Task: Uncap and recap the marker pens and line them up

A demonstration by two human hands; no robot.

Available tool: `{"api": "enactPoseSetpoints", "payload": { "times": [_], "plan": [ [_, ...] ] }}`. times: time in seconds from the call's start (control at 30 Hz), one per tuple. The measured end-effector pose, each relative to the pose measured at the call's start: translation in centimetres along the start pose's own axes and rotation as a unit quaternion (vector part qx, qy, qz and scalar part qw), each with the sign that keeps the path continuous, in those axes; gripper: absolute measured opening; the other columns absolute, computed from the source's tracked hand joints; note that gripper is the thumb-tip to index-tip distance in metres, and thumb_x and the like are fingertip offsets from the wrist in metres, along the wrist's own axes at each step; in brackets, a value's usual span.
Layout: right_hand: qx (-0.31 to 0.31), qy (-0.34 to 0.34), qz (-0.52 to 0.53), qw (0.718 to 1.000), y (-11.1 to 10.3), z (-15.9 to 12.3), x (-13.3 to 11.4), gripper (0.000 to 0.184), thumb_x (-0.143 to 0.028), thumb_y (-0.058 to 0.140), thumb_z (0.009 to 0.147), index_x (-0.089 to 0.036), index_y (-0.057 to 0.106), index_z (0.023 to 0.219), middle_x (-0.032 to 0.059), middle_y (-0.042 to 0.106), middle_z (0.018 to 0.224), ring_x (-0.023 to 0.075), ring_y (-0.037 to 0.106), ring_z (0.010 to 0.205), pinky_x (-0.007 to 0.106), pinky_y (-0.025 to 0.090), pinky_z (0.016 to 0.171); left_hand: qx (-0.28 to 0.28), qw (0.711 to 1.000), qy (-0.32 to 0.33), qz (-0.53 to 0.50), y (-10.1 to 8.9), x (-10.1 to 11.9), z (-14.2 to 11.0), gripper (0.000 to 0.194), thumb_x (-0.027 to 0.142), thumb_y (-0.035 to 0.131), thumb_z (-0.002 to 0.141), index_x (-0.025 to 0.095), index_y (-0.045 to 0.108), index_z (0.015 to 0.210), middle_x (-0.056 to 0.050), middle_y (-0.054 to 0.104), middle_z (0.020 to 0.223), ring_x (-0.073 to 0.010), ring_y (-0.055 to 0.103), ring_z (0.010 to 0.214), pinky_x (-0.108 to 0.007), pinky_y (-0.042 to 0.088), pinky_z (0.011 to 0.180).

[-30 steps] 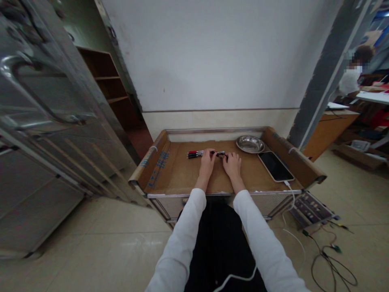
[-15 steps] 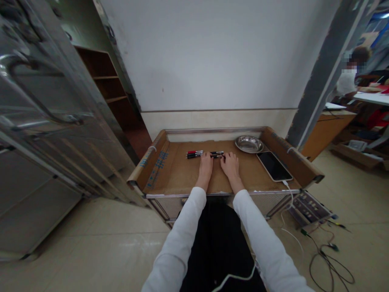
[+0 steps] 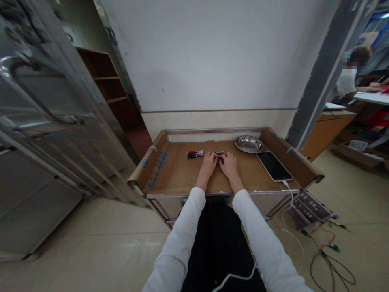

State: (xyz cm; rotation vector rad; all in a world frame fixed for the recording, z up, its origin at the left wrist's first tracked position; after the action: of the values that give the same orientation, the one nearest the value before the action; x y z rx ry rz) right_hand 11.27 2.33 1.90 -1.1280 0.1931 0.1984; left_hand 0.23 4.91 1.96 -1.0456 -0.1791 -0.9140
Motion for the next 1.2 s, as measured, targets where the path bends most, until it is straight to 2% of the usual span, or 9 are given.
{"api": "enactPoseSetpoints", "payload": {
  "times": [0.3, 0.5, 0.67, 0.8, 1.0, 1.2],
  "plan": [
    [-0.002, 0.007, 0.014, 1.000, 0.12, -0.02, 0.21, 0.024, -0.019, 0.044, 0.090, -0.019, 0.064, 0.104, 0.0094, 0.059, 0.108, 0.0217, 0.048, 0.101, 0.032, 0.033, 0.086, 0.022, 0.995, -0.053, 0.076, -0.43, -0.39, -0.48, 0.006, 0.013, 0.056, 0.084, 0.017, 0.061, 0.086, -0.007, 0.056, 0.094, -0.0207, 0.053, 0.098, -0.037, 0.042, 0.092],
    [0.013, 0.016, 0.021, 1.000, 0.00, 0.01, 0.40, 0.025, -0.017, 0.043, 0.089, -0.018, 0.062, 0.105, 0.0098, 0.059, 0.107, 0.0221, 0.048, 0.101, 0.032, 0.033, 0.085, 0.030, 0.992, -0.061, 0.104, -0.51, -0.25, -0.50, 0.007, 0.012, 0.055, 0.085, 0.017, 0.057, 0.090, -0.008, 0.055, 0.096, -0.0211, 0.052, 0.100, -0.038, 0.041, 0.093],
    [0.018, 0.043, 0.015, 0.999, -0.34, -0.06, 0.50, 0.024, -0.016, 0.040, 0.089, -0.017, 0.063, 0.096, 0.0111, 0.059, 0.103, 0.0231, 0.049, 0.098, 0.032, 0.033, 0.083, 0.037, 0.990, -0.069, 0.120, -0.57, -0.11, -0.50, 0.001, 0.016, 0.053, 0.086, 0.016, 0.053, 0.086, -0.008, 0.055, 0.092, -0.0221, 0.053, 0.098, -0.039, 0.041, 0.093],
    [0.009, 0.042, 0.010, 0.999, -0.35, -0.11, 0.44, 0.024, -0.015, 0.040, 0.088, -0.017, 0.064, 0.093, 0.0120, 0.059, 0.102, 0.0236, 0.049, 0.097, 0.034, 0.033, 0.084, 0.037, 0.987, -0.071, 0.139, -0.25, -0.25, -0.53, 0.007, 0.020, 0.050, 0.088, 0.015, 0.053, 0.083, -0.011, 0.057, 0.091, -0.0246, 0.053, 0.100, -0.042, 0.041, 0.094],
    [0.004, 0.045, 0.010, 0.999, 0.04, -0.04, 0.53, 0.025, -0.013, 0.042, 0.086, -0.016, 0.063, 0.100, 0.0130, 0.058, 0.105, 0.0245, 0.048, 0.100, 0.035, 0.033, 0.085, 0.059, 0.987, -0.051, 0.140, 0.11, -0.46, -0.52, 0.014, 0.015, 0.042, 0.089, 0.015, 0.055, 0.084, -0.013, 0.058, 0.091, -0.0244, 0.054, 0.098, -0.041, 0.041, 0.093],
    [-0.009, 0.046, 0.005, 0.999, 0.32, 0.01, 0.64, 0.027, -0.015, 0.043, 0.086, -0.017, 0.062, 0.105, 0.0126, 0.057, 0.109, 0.0246, 0.047, 0.103, 0.035, 0.033, 0.087, 0.042, 0.985, -0.068, 0.155, 0.13, -0.45, -0.49, 0.014, 0.012, 0.042, 0.086, 0.014, 0.056, 0.085, -0.014, 0.058, 0.093, -0.0251, 0.054, 0.098, -0.041, 0.042, 0.092]
  ]
}}
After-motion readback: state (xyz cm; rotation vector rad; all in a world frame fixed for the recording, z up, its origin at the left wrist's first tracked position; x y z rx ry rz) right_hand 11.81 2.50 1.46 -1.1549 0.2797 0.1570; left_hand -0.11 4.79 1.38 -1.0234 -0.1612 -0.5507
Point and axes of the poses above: each hand's wrist, its own z-axis towards the middle knuckle, its own y-axis out of the palm, x = y × z, the point moved 4 cm from there along z, towards the middle knuckle
